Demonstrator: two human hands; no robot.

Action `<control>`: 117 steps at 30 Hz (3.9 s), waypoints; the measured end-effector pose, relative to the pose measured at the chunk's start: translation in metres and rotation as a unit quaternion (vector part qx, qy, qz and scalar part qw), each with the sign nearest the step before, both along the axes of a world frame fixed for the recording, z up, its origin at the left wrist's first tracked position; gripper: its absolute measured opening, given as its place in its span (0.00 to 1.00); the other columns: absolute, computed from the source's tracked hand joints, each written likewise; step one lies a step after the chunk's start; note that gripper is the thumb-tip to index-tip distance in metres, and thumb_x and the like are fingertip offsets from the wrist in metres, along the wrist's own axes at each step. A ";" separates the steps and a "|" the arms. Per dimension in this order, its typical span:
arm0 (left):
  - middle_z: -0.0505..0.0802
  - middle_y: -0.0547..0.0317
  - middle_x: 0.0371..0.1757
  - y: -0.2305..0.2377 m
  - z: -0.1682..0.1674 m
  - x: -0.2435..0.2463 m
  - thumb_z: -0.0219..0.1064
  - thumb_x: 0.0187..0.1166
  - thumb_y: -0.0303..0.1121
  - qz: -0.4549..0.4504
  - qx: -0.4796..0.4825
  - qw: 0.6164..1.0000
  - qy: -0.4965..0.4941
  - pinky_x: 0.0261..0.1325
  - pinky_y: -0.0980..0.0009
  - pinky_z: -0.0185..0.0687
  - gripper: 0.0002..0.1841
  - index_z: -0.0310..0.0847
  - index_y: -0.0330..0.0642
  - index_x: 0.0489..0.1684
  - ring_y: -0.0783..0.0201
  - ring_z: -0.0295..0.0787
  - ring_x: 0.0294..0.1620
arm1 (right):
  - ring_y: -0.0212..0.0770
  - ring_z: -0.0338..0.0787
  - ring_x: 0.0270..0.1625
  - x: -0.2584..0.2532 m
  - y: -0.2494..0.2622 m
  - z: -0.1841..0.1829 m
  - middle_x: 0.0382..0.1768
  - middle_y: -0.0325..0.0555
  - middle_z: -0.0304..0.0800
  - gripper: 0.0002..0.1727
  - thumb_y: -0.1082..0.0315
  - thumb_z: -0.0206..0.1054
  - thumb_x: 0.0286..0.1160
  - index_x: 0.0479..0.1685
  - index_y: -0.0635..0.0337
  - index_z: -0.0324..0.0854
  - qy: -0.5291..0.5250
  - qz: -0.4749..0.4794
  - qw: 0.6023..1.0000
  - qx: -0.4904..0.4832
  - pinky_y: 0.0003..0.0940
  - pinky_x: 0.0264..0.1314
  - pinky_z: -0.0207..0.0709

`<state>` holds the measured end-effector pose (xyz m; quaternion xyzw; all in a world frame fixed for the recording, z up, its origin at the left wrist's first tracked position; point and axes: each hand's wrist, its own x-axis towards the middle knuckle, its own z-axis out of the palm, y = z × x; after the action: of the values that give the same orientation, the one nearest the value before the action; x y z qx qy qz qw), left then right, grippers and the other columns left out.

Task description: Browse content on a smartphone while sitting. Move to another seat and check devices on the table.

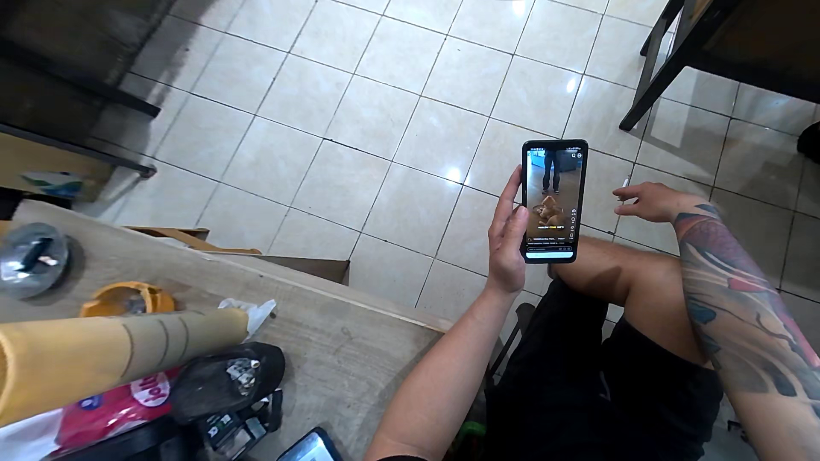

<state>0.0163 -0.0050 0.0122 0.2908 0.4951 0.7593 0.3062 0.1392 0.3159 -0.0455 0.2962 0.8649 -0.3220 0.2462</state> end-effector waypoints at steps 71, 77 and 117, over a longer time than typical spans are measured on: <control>0.83 0.59 0.75 0.011 -0.005 -0.006 0.41 0.86 0.48 0.009 0.010 0.999 0.029 0.70 0.55 0.83 0.32 0.52 0.56 0.92 0.61 0.84 0.70 | 0.56 0.80 0.79 0.007 0.006 -0.006 0.75 0.59 0.82 0.33 0.55 0.67 0.84 0.84 0.62 0.71 0.027 0.073 0.997 -0.002 0.56 0.83 0.68; 0.82 0.57 0.76 0.007 0.000 -0.003 0.43 0.88 0.49 0.004 0.025 1.000 0.002 0.68 0.57 0.85 0.32 0.51 0.54 0.93 0.61 0.85 0.69 | 0.57 0.81 0.78 -0.007 -0.113 0.178 0.73 0.60 0.84 0.25 0.70 0.69 0.82 0.77 0.66 0.78 -0.019 -0.085 0.995 0.053 0.56 0.85 0.67; 0.80 0.49 0.79 0.002 0.001 -0.003 0.37 0.87 0.43 -0.016 0.009 1.000 0.006 0.62 0.55 0.87 0.33 0.46 0.56 0.96 0.55 0.86 0.66 | 0.60 0.79 0.80 0.010 0.014 -0.014 0.75 0.58 0.83 0.34 0.53 0.70 0.82 0.85 0.58 0.71 -0.006 -0.021 1.000 -0.017 0.65 0.83 0.65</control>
<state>0.0129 -0.0035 0.0133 0.3060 0.4853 0.7570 0.3126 0.1491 0.3300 -0.0596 0.3123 0.8514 -0.3395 0.2495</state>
